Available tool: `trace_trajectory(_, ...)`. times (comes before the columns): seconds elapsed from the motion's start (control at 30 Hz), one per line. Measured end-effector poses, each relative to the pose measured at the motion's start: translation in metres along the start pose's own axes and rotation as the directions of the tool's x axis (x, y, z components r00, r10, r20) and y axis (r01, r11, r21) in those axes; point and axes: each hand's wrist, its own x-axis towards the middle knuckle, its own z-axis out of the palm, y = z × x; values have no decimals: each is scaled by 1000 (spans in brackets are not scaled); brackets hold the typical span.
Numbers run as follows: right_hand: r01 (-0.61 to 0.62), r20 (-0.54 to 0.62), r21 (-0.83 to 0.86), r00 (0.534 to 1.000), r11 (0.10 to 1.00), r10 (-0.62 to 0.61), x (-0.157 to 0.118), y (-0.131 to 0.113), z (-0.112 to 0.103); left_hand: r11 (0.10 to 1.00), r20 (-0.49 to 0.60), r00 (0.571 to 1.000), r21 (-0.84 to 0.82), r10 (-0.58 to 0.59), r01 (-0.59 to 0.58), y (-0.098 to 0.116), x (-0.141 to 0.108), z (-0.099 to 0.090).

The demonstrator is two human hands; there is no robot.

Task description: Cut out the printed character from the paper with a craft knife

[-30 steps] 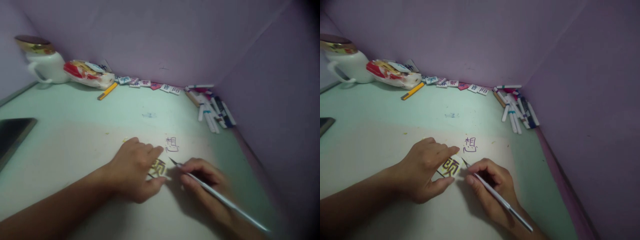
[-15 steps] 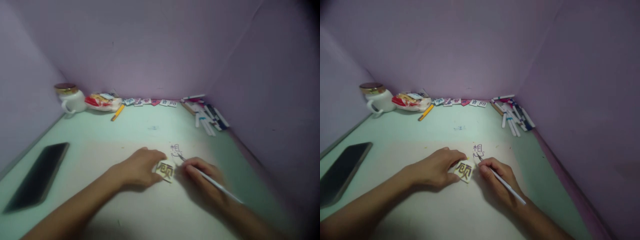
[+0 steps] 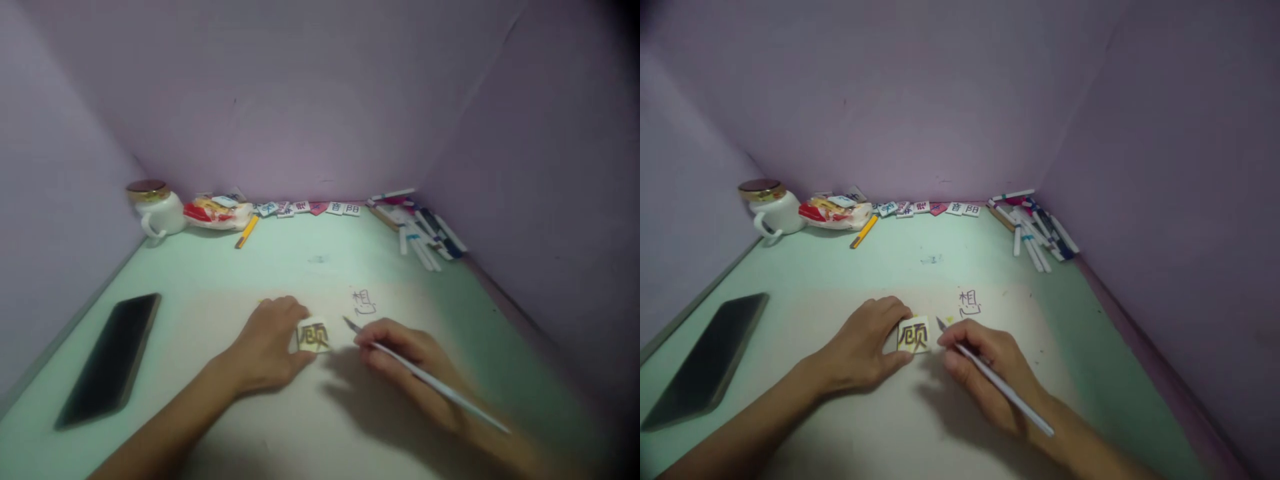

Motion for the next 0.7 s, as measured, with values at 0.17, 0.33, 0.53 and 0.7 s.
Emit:
trace_trajectory(0.17, 59, -136, 116, 990, 992, -43, -14, 18, 36, 994, -32, 999, -101, 27, -30, -9, -5, 11)
trace_trajectory(0.33, 26, -234, -16, 972, 1000, -29, -24, 27, 51, 988, -80, 994, -130, 69, -79, -15, -5, 14)
trace_trajectory(0.53, 36, -223, -119, 973, 992, -62, -22, 26, 51, 990, -164, 980, -69, 112, -125, -13, -4, 19)
trace_trajectory(0.7, 132, -151, -132, 977, 982, -152, -19, 27, 51, 990, -229, 965, -15, 130, -137, -12, -3, 26)
